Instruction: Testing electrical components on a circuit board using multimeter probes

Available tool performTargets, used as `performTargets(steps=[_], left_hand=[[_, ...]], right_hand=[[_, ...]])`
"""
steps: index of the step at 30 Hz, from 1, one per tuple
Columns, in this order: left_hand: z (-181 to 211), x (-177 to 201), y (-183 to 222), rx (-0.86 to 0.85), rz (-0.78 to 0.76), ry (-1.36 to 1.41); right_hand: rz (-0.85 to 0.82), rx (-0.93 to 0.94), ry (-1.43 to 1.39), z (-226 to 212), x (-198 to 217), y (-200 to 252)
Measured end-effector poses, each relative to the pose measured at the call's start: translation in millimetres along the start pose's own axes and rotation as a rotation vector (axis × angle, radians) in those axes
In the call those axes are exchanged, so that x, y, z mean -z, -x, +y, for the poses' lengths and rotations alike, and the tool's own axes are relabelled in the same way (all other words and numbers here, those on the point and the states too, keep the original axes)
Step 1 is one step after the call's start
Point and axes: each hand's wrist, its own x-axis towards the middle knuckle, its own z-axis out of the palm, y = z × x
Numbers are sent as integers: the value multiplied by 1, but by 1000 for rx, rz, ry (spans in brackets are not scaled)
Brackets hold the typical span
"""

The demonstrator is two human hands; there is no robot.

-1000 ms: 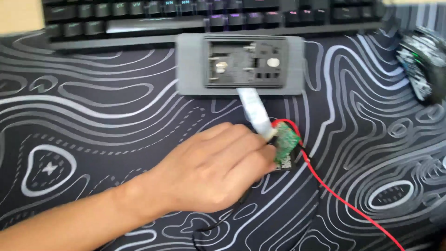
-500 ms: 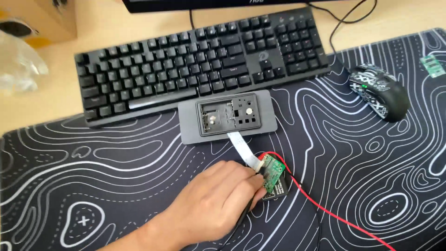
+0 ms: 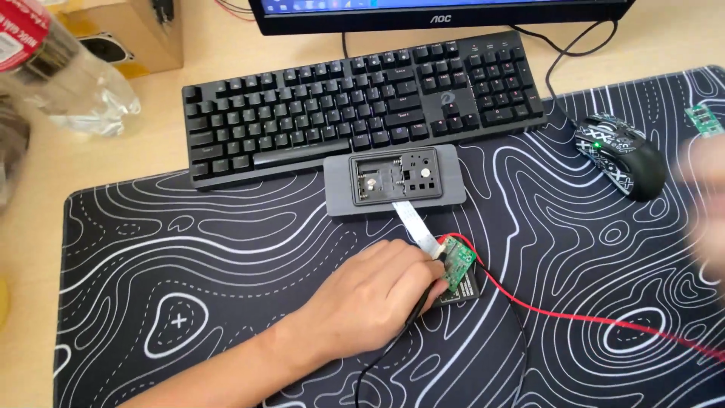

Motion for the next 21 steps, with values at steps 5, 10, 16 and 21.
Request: performTargets(steps=[5, 10, 16, 21], left_hand=[[-2, 0, -1, 9, -23, 21], [-2, -2, 3, 27, -29, 44], [-2, 1, -1, -4, 8, 17], [1, 9, -4, 20, 7, 19]], right_hand=[[-147, 10, 238, -80, -199, -3], [-251, -5, 117, -78, -219, -1], [-278, -32, 181, -63, -220, 4], [-277, 0, 225, -65, -224, 7]])
